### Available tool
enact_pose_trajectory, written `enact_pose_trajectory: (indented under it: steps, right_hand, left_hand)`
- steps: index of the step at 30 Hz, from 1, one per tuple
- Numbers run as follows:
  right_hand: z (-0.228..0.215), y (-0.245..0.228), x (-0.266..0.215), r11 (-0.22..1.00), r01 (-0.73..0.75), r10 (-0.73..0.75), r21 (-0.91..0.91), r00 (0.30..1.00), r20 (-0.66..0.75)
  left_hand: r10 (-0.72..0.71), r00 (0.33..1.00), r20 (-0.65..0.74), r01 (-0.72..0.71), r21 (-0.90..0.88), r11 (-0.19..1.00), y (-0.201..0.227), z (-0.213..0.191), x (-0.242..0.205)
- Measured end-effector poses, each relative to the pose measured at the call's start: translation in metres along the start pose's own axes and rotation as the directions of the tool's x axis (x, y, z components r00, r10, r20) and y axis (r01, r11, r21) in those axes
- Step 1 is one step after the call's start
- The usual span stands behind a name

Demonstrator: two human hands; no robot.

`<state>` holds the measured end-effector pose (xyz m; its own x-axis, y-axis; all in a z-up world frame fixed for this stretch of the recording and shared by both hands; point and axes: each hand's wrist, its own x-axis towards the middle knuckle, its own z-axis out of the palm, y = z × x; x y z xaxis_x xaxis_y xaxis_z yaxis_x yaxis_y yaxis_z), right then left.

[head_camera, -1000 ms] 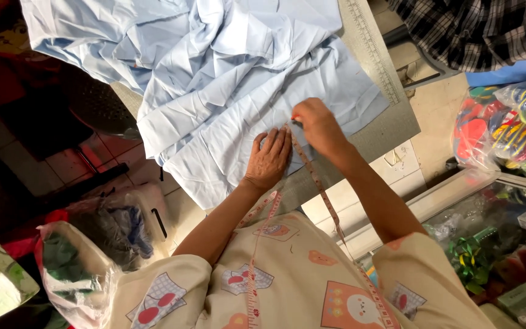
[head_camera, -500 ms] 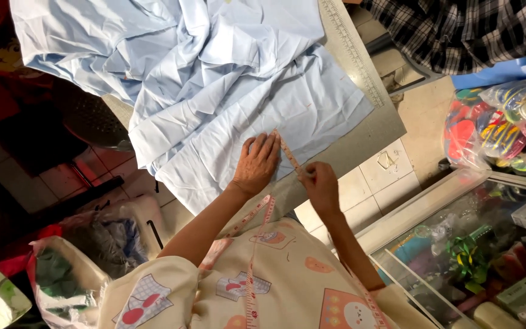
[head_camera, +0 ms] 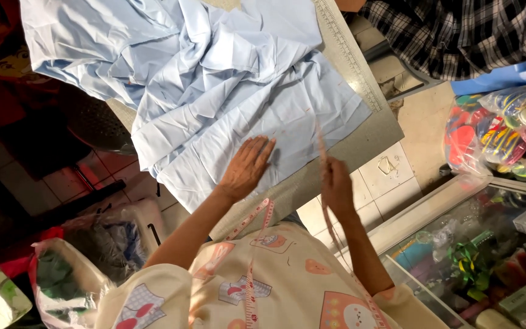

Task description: A person is using a flexible measuring tape to check the dimensions of a light blue garment on a work table.

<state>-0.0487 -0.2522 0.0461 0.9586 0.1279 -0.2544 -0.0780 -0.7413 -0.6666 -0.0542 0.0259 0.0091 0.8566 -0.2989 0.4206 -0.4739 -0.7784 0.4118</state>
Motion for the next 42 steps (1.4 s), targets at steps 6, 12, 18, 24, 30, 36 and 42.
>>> enact_pose_trajectory:
  steps: [6, 12, 18, 24, 30, 36, 42]
  right_hand:
    - [-0.037, -0.091, 0.055, 0.963, 0.196, -0.204, -0.185, 0.979, -0.027]
    - [0.002, -0.034, 0.100, 0.799, 0.216, -0.184, -0.561, 0.976, 0.114]
    - [-0.049, -0.035, 0.162, 0.762, 0.295, -0.245, -0.576, 0.955, 0.166]
    - [-0.079, -0.025, 0.240, 0.744, 0.316, -0.241, -0.589, 0.949, 0.204]
    - [-0.086, -0.011, 0.291, 0.683, 0.392, -0.352, -0.617, 0.916, 0.193]
    - [-0.108, -0.032, 0.304, 0.783, 0.421, -0.337, -0.458, 0.906, 0.256]
    - [-0.129, 0.012, 0.260, 0.956, 0.232, -0.219, -0.182, 0.972, 0.088]
  left_hand:
    - [0.078, 0.986, 0.146, -0.103, 0.170, 0.980, -0.034, -0.039, -0.009]
    - [-0.158, 0.924, 0.347, 0.061, 0.273, 0.960, -0.022, -0.022, 0.000]
    - [-0.323, 0.867, 0.379, 0.222, 0.287, 0.932, 0.006, 0.001, 0.059]
    - [-0.448, 0.824, 0.346, 0.332, 0.347, 0.877, 0.011, 0.038, 0.123]
    - [-0.547, 0.787, 0.287, 0.433, 0.375, 0.820, 0.003, 0.077, 0.158]
    - [-0.537, 0.808, 0.243, 0.466, 0.295, 0.834, -0.002, 0.088, 0.165]
    - [-0.259, 0.958, -0.125, 0.277, 0.156, 0.948, 0.017, 0.050, 0.112]
